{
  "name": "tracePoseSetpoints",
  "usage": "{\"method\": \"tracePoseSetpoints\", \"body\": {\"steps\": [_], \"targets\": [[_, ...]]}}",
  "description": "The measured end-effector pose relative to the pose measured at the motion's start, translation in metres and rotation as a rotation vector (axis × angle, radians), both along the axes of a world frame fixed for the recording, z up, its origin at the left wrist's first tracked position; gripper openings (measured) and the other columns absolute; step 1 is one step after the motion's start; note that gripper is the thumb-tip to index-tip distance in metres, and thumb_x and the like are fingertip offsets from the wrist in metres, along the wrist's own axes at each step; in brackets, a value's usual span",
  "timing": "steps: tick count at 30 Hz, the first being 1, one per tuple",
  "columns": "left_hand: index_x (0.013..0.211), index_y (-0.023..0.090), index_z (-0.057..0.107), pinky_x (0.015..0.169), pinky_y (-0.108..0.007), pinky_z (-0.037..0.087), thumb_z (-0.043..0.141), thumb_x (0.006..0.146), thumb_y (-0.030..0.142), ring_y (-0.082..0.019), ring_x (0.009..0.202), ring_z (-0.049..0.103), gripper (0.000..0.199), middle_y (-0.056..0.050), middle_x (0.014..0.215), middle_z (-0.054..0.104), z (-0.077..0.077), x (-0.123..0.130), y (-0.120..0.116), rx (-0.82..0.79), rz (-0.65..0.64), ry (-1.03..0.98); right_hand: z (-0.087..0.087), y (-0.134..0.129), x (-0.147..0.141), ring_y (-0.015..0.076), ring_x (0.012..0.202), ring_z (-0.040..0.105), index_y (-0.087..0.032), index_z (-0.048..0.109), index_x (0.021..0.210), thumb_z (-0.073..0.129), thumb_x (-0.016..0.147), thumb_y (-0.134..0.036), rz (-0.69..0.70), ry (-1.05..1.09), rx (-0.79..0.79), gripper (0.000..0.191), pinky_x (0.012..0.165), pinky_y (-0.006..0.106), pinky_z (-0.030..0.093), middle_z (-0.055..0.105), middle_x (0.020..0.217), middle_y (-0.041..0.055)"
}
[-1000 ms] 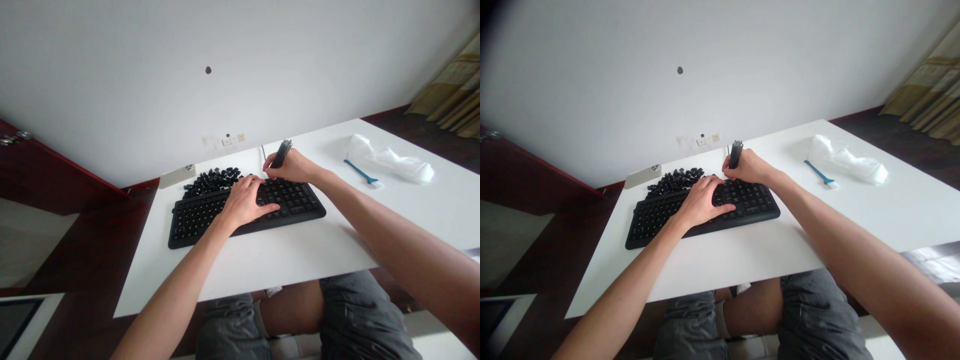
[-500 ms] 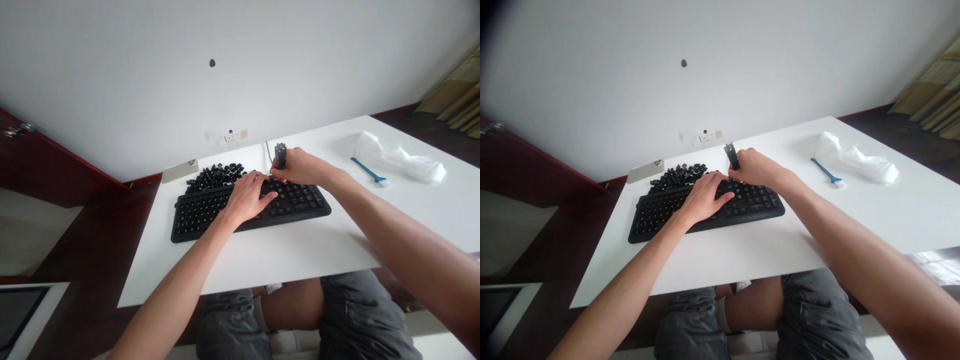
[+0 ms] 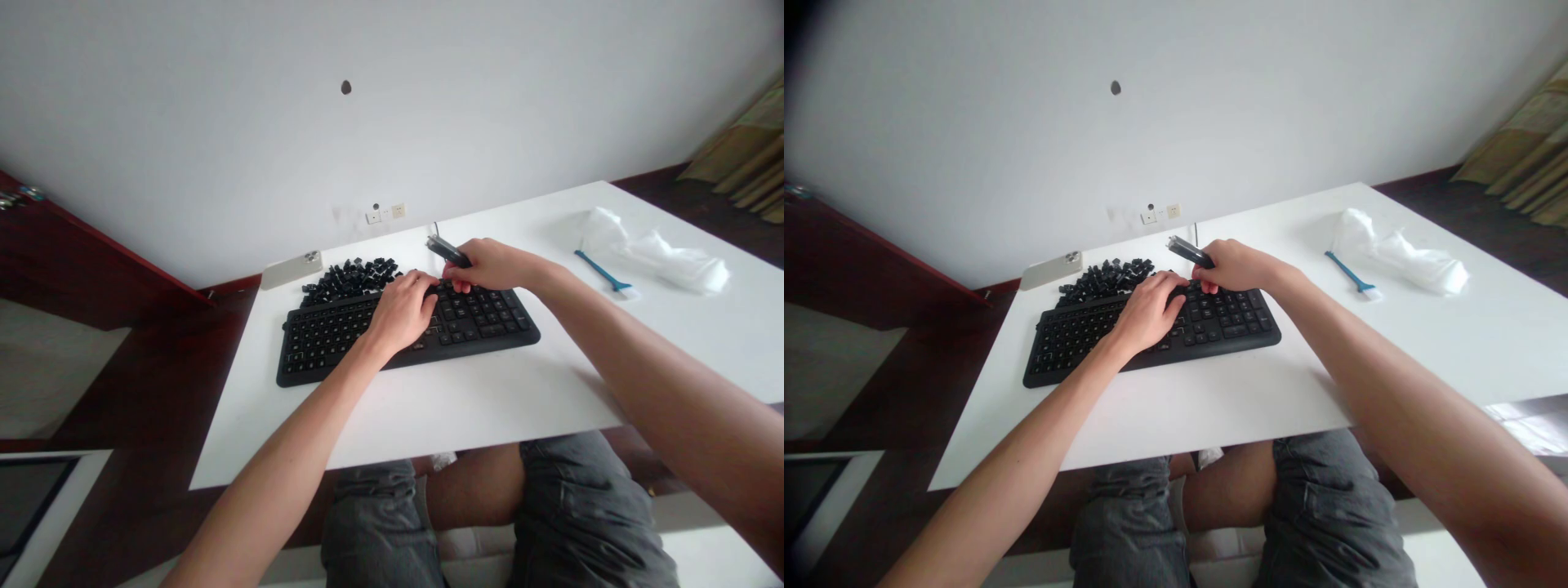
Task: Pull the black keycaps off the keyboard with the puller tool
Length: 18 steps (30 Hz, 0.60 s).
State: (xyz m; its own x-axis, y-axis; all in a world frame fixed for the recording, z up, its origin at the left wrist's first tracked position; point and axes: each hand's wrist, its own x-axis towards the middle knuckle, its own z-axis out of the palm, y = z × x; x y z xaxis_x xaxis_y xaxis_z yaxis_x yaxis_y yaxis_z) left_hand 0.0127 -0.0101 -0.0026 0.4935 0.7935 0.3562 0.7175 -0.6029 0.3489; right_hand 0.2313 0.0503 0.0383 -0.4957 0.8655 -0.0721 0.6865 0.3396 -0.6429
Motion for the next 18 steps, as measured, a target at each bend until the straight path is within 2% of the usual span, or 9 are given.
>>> {"method": "tracePoseSetpoints", "body": {"steps": [5,7,10,14,18], "targets": [[0.12,0.018,0.066,0.111,-0.043,0.055,0.061,0.101,0.012,-0.025,0.12,0.069,0.021,-0.009,0.125,0.072,-0.008,0.001,0.007,-0.004,0.018,-0.083,0.0,-0.006,-0.003,0.0213,0.07,0.066,-0.021,0.066,0.08,0.061,0.088,-0.016,0.132,-0.122,0.235,0.011,0.069,0.035,0.043,0.072,0.074,0.005],[0.124,0.018,0.064,0.109,-0.043,0.057,0.062,0.1,0.012,-0.026,0.121,0.07,0.025,-0.01,0.127,0.072,-0.011,0.002,0.009,-0.008,0.044,-0.107,0.001,-0.007,-0.004,0.0205,0.072,0.065,-0.022,0.064,0.084,0.058,0.089,-0.016,0.156,-0.14,0.282,0.009,0.068,0.033,0.041,0.072,0.076,0.0045],[0.123,0.019,0.064,0.105,-0.043,0.059,0.062,0.1,0.013,-0.026,0.117,0.072,0.024,-0.01,0.124,0.074,-0.012,0.004,0.011,-0.021,0.067,-0.124,0.003,-0.011,-0.007,0.0202,0.074,0.065,-0.022,0.062,0.085,0.057,0.091,-0.017,0.141,-0.166,0.282,0.009,0.068,0.032,0.039,0.071,0.078,0.0047],[0.114,0.02,0.069,0.105,-0.043,0.058,0.065,0.099,0.012,-0.026,0.115,0.073,0.017,-0.009,0.121,0.077,-0.011,0.005,0.014,-0.042,0.066,-0.156,0.008,-0.018,-0.015,0.0228,0.077,0.068,-0.021,0.067,0.091,0.059,0.086,-0.013,0.048,-0.217,0.283,0.012,0.069,0.032,0.042,0.073,0.076,0.0054],[0.113,0.021,0.072,0.108,-0.042,0.057,0.068,0.098,0.011,-0.025,0.118,0.072,0.018,-0.007,0.123,0.078,-0.008,0.006,0.017,-0.107,0.079,-0.175,0.006,-0.018,-0.016,0.0215,0.073,0.072,-0.021,0.069,0.094,0.061,0.085,-0.016,-0.011,-0.081,0.171,0.013,0.071,0.032,0.049,0.073,0.07,0.0018]]}}
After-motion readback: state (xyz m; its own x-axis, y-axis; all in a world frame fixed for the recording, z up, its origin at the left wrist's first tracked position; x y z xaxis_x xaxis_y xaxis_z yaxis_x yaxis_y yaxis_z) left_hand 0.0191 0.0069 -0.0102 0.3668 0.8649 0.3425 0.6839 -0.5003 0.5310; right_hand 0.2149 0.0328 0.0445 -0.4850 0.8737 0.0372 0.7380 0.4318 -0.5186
